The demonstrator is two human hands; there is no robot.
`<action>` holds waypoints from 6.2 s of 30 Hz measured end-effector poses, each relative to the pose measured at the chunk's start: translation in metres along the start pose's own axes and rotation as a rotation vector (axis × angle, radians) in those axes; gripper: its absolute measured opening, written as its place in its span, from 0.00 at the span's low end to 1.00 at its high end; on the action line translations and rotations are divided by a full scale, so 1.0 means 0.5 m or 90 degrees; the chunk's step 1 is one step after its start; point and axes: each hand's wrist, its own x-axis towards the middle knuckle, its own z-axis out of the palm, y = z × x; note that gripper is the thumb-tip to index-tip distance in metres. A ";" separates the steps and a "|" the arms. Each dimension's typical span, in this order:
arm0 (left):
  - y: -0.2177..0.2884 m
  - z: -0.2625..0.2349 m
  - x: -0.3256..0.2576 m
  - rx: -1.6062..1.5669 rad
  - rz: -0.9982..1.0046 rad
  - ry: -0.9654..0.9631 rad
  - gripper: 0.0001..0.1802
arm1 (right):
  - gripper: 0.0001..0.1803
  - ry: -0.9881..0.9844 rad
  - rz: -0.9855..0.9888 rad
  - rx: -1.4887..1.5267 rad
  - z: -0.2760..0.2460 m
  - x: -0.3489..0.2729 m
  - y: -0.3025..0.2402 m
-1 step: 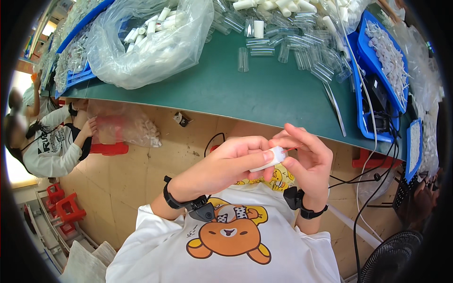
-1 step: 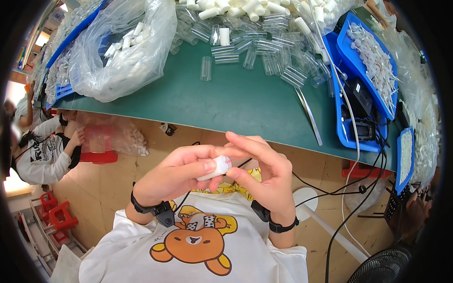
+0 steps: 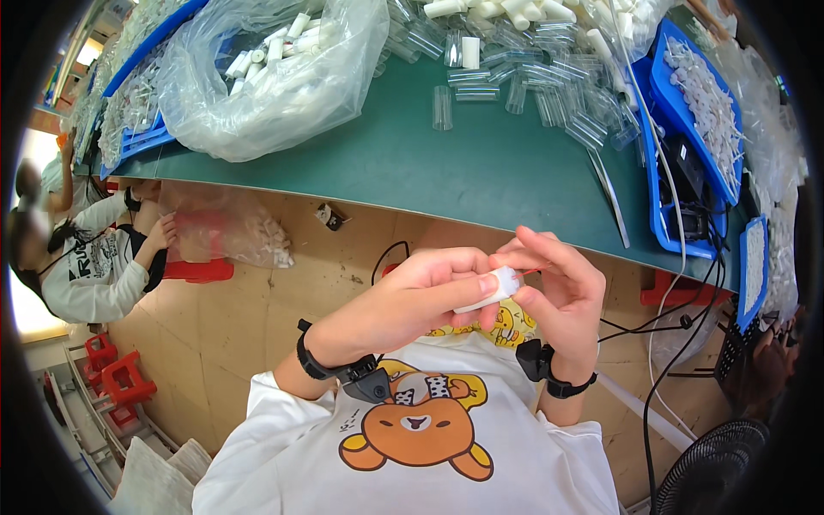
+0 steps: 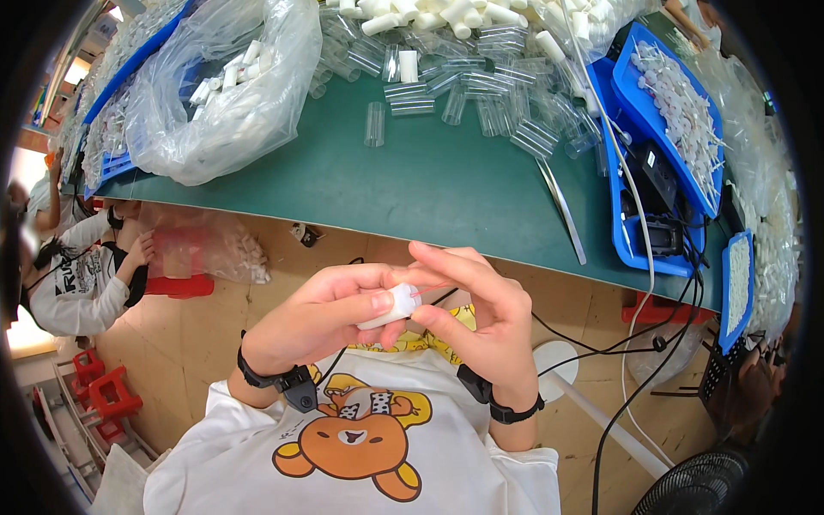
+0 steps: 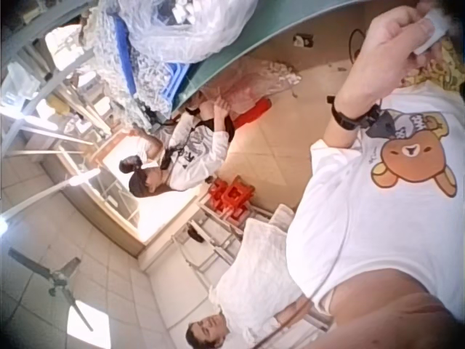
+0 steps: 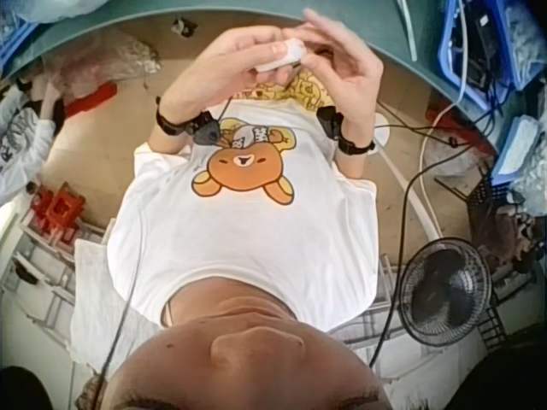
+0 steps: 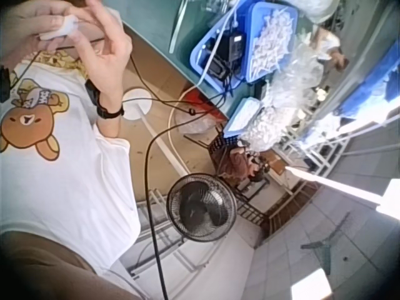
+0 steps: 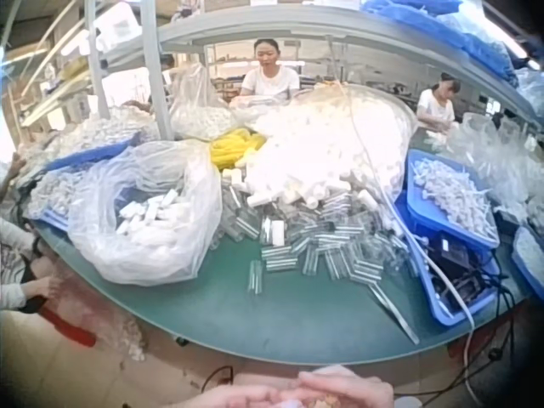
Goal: The person repeatedly picks up small white cylindrical objects and clear plastic tubes from a table, inserts the white objects into the tubes, and places the assembled units into a blue tray. The person works one at a time, handling each component by hand.
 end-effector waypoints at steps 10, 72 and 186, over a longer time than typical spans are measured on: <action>0.002 0.010 0.003 -0.076 0.038 0.017 0.09 | 0.31 0.085 0.061 0.122 0.024 -0.002 -0.020; 0.052 0.018 -0.014 0.665 0.514 0.097 0.20 | 0.15 0.069 -0.236 -0.154 0.009 0.075 -0.115; 0.015 0.053 -0.005 0.493 0.251 -0.025 0.16 | 0.12 -0.005 -0.022 -0.292 -0.015 0.017 -0.147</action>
